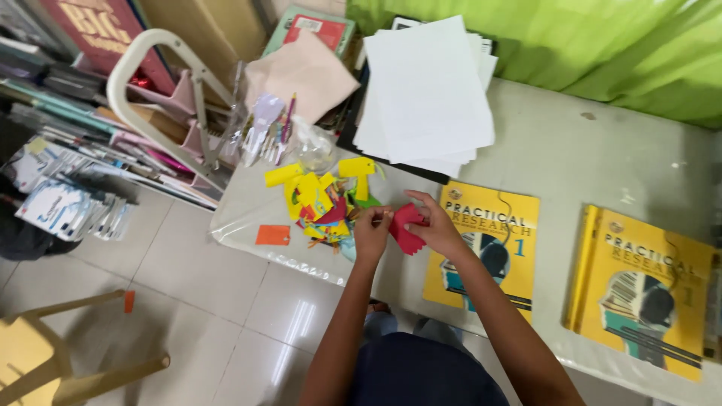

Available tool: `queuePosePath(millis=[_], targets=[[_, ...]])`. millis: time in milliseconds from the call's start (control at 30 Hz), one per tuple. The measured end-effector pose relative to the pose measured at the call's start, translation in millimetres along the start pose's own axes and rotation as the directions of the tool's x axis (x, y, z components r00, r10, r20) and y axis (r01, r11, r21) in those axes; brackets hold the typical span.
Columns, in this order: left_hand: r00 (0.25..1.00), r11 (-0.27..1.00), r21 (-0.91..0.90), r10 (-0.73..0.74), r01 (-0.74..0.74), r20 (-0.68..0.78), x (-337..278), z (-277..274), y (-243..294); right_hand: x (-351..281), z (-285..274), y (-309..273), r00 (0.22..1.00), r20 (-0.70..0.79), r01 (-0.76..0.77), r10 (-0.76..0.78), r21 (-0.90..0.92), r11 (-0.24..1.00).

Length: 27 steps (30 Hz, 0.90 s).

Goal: Applying colored labels to textbooks and organizing them on a table in a library.

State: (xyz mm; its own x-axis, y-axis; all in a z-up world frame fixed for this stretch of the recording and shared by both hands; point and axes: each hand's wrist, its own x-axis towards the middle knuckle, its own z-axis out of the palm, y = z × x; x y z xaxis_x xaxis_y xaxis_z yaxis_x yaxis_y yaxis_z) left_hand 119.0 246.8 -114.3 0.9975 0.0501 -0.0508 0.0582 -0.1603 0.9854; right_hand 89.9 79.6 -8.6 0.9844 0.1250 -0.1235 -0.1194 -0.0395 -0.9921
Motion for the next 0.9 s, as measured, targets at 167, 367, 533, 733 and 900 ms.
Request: queuePosePath(millis=[167, 367, 533, 733, 900], targets=[[0.991, 0.988, -0.14, -0.041, 0.059, 0.127, -12.6, 46.7, 31.6, -32.0, -54.7, 14.9, 0.998, -0.047, -0.054, 0.052, -0.047, 0.997], [0.97, 0.989, -0.148, 0.054, -0.019, 0.239, -44.1, 134.7, 62.1, -77.4, -130.2, 50.1, 0.948, -0.314, -0.111, 0.057, -0.157, 0.981], [0.949, 0.962, 0.116, 0.217, -0.248, 0.229, -82.7, 215.6, 56.8, -114.9, -196.8, 73.3, 0.863, -0.505, -0.111, -0.014, -0.218, 0.97], [0.909, 0.738, 0.606, 0.021, -0.295, 0.417, -114.5, 266.9, 76.9, -146.3, -248.1, 70.0, 0.765, -0.636, -0.155, -0.101, -0.335, 0.929], [0.917, 0.688, 0.663, 0.006, -0.293, 0.4, -121.9, 274.1, 70.4, -154.4, -267.6, 72.2, 0.746, -0.666, -0.205, -0.014, -0.25, 0.946]])
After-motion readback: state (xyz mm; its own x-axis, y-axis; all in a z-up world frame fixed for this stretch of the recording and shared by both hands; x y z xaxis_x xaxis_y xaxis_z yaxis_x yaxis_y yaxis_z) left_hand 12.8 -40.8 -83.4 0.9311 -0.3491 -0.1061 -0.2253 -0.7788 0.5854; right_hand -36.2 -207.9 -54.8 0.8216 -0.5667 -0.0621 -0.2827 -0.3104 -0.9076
